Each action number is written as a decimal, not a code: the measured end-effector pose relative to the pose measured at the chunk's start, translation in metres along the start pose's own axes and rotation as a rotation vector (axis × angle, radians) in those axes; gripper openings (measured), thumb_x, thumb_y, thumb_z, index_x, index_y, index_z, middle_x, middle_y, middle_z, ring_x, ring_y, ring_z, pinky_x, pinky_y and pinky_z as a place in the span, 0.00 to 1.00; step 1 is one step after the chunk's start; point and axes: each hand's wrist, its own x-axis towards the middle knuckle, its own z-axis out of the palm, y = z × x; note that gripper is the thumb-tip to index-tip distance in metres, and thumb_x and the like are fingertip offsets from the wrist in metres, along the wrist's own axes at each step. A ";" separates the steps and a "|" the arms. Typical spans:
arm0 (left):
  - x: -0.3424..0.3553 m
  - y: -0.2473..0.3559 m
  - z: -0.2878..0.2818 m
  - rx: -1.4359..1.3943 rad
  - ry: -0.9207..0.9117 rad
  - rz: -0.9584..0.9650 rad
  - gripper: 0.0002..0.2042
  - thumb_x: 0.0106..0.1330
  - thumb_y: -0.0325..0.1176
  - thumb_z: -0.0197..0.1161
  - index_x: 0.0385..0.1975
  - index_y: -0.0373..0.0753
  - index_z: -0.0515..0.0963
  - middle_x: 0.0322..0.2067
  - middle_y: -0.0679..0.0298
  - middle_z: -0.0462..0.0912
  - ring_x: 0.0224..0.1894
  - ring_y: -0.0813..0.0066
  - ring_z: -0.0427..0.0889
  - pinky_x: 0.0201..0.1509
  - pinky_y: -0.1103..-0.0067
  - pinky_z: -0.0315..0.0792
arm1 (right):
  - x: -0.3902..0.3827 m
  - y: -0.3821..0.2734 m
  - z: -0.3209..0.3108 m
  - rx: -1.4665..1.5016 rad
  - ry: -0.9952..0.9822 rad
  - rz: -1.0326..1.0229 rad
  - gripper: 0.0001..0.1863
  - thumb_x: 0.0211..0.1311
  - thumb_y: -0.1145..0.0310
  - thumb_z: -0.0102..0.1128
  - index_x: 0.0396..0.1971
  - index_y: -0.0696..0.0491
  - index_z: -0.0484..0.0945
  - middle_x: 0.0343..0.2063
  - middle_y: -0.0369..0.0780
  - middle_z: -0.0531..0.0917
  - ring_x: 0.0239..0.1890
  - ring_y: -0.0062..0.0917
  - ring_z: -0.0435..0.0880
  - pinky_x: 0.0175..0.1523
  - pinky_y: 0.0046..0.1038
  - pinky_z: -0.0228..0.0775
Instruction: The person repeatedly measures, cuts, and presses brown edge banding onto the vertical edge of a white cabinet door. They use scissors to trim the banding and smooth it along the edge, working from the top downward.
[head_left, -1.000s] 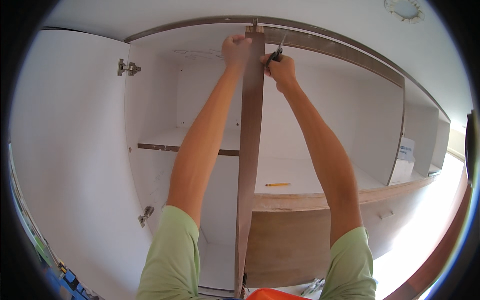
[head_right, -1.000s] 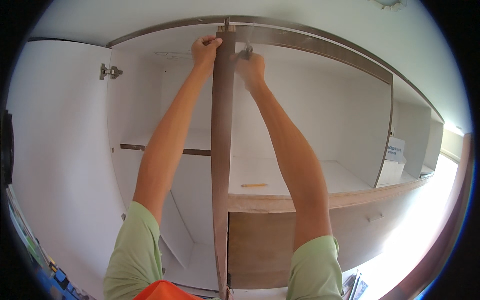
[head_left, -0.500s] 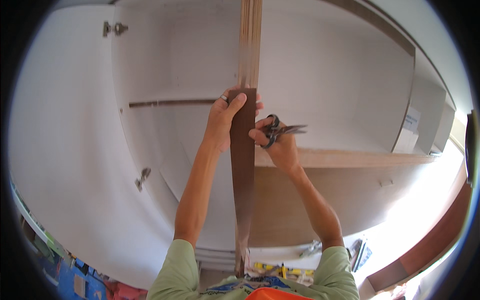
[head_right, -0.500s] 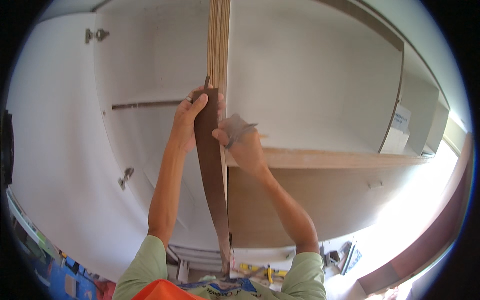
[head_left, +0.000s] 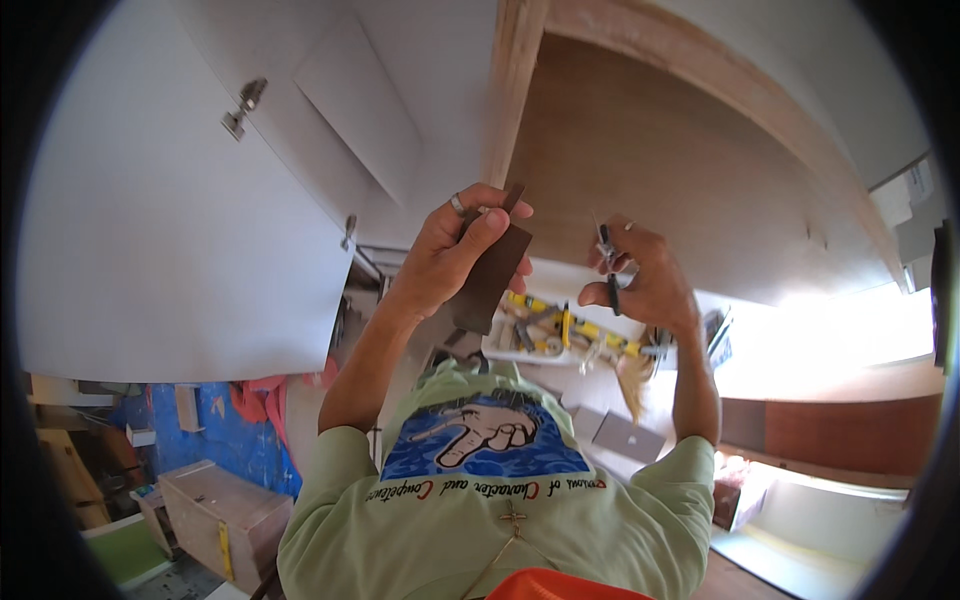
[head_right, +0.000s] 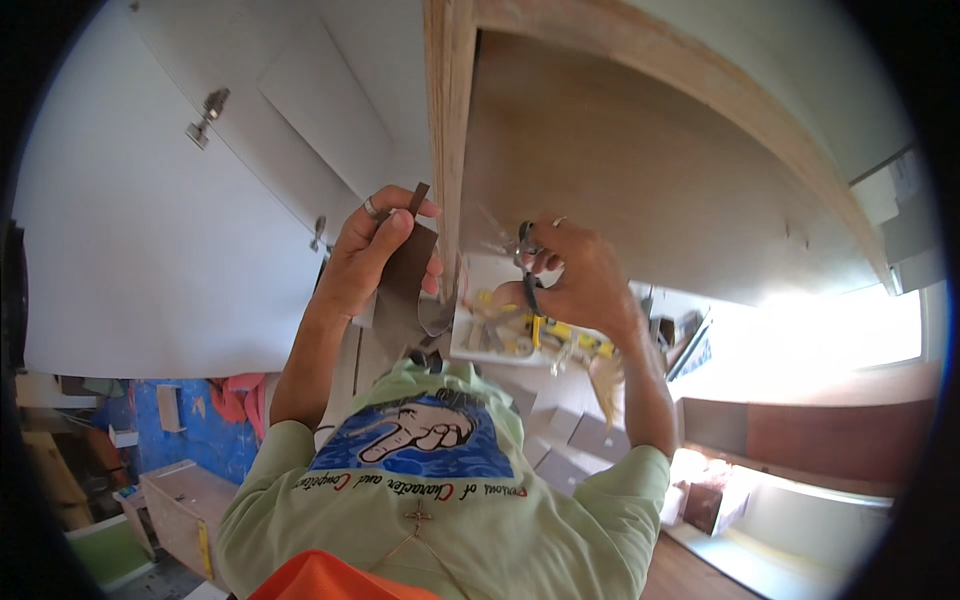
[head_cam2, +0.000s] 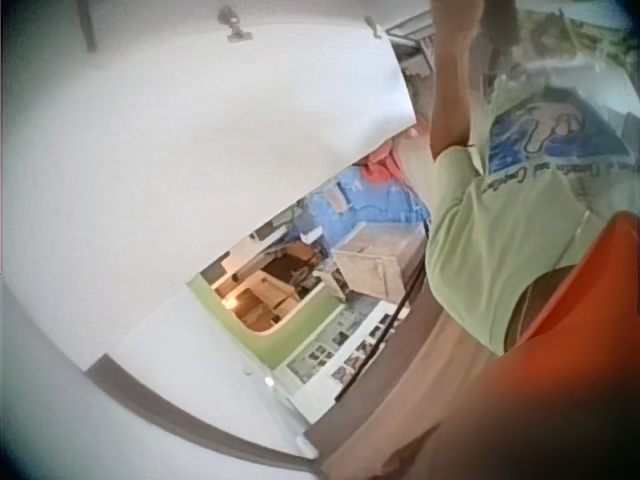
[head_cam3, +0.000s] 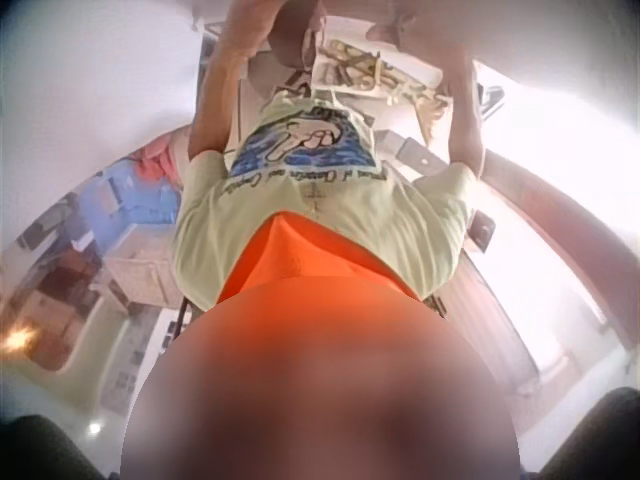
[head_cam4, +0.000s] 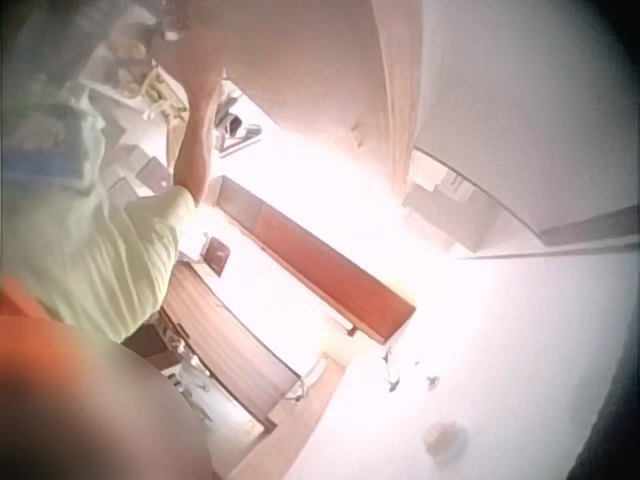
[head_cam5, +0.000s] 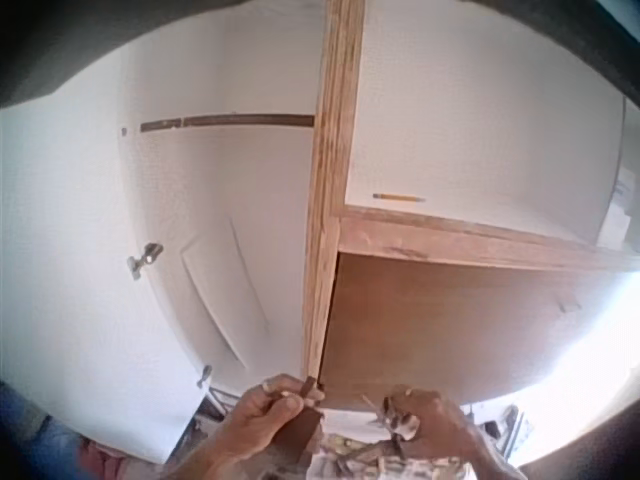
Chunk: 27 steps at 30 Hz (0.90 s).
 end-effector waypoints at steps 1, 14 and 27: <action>-0.006 -0.009 0.004 0.000 0.003 -0.025 0.13 0.78 0.40 0.55 0.50 0.38 0.74 0.27 0.59 0.85 0.26 0.73 0.86 0.33 0.79 0.81 | -0.010 0.000 -0.003 -0.048 -0.052 0.066 0.30 0.37 0.51 0.86 0.29 0.59 0.80 0.27 0.40 0.82 0.28 0.30 0.83 0.36 0.31 0.75; -0.057 -0.071 0.022 0.025 -0.065 -0.206 0.10 0.78 0.35 0.54 0.51 0.37 0.76 0.24 0.63 0.83 0.24 0.77 0.85 0.27 0.81 0.78 | -0.079 0.008 0.026 -0.071 -0.447 0.423 0.33 0.34 0.43 0.84 0.24 0.58 0.81 0.26 0.37 0.81 0.28 0.30 0.82 0.37 0.32 0.73; -0.071 -0.087 0.036 0.172 -0.063 -0.214 0.05 0.75 0.29 0.58 0.43 0.35 0.76 0.22 0.65 0.82 0.24 0.80 0.83 0.28 0.83 0.75 | -0.088 0.003 0.023 -0.126 -0.525 0.366 0.32 0.41 0.37 0.76 0.19 0.56 0.81 0.22 0.43 0.82 0.31 0.42 0.83 0.42 0.39 0.74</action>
